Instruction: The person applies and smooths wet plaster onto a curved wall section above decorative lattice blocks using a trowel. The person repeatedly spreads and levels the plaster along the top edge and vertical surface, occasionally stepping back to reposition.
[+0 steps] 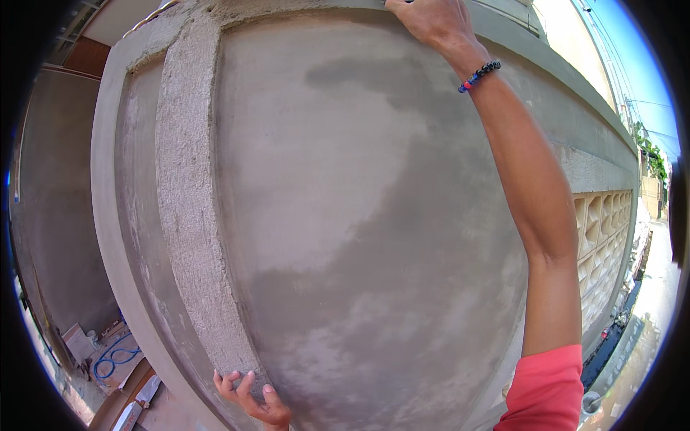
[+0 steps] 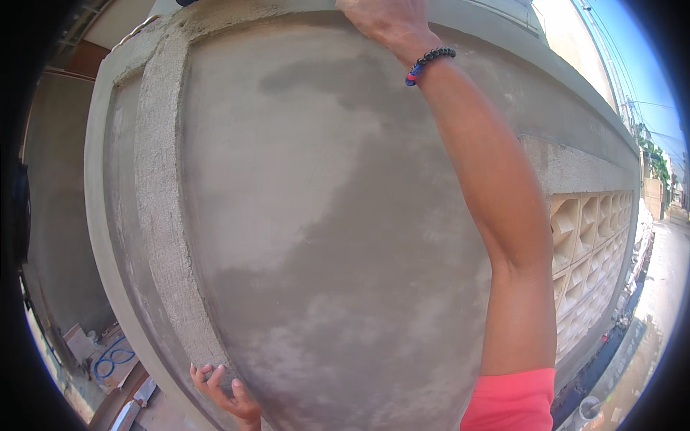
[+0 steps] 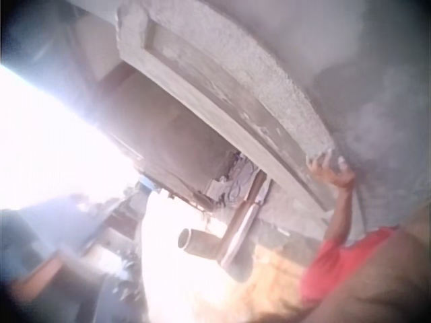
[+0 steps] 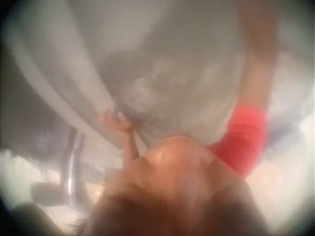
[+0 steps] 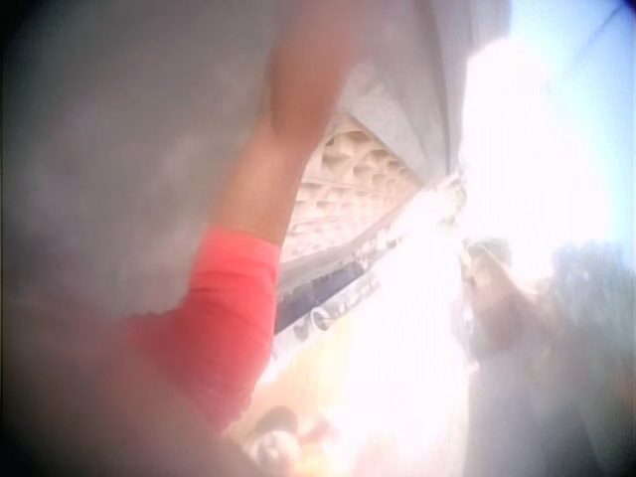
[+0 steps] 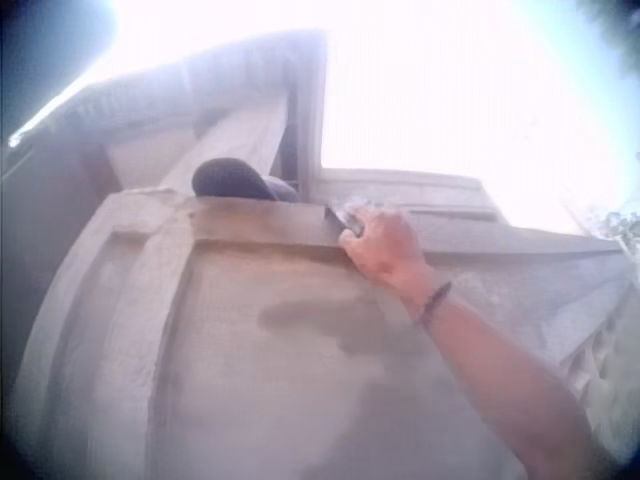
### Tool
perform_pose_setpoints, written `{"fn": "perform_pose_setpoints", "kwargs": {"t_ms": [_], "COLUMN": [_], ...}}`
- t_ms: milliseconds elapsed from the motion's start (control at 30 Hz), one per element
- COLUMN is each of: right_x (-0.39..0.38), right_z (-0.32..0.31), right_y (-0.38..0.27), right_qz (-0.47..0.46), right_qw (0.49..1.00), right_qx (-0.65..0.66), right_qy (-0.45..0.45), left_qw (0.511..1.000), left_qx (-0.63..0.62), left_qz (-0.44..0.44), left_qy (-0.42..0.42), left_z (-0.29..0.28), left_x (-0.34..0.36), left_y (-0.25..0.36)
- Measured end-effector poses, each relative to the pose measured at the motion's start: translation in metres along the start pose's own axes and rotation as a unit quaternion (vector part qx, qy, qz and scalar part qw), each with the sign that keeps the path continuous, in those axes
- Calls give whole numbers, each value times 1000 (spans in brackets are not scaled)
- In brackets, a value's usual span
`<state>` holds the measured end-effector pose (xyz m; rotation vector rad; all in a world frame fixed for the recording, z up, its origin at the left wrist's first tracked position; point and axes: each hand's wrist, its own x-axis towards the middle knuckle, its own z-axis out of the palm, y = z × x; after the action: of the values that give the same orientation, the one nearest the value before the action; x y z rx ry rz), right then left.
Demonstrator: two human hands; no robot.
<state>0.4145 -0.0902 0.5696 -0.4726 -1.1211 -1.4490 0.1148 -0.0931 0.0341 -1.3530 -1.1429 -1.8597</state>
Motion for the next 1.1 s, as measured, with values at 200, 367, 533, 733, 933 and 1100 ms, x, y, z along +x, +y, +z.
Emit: {"fn": "perform_pose_setpoints", "kwargs": {"t_ms": [200, 367, 533, 733, 933, 1100], "right_x": [-12, 11, -15, -56, -41, -20], "right_z": [-63, -33, -11, -57, -93, -20], "right_y": [96, 30, -34, 145, 162, 5], "right_qz": [84, 113, 59, 165, 197, 106], "right_qw": [992, 990, 990, 983, 969, 989], "right_qx": [-64, -38, 71, -79, -122, -10], "right_qy": [-63, -71, -103, 6, -80, -101], "left_qw": [1000, 998, 1000, 999, 1000, 999], "left_qx": [-27, -53, -14, 13, -24, -4], "left_qz": [-3, -17, -18, -5, -4, -11], "left_qy": [-4, 7, -2, -30, -13, 42], "left_z": [8, 10, -11, -9, 8, -2], "left_x": [-1, -1, -4, -6, -1, -5], "left_y": [-7, -4, -7, -7, 1, -1]}}
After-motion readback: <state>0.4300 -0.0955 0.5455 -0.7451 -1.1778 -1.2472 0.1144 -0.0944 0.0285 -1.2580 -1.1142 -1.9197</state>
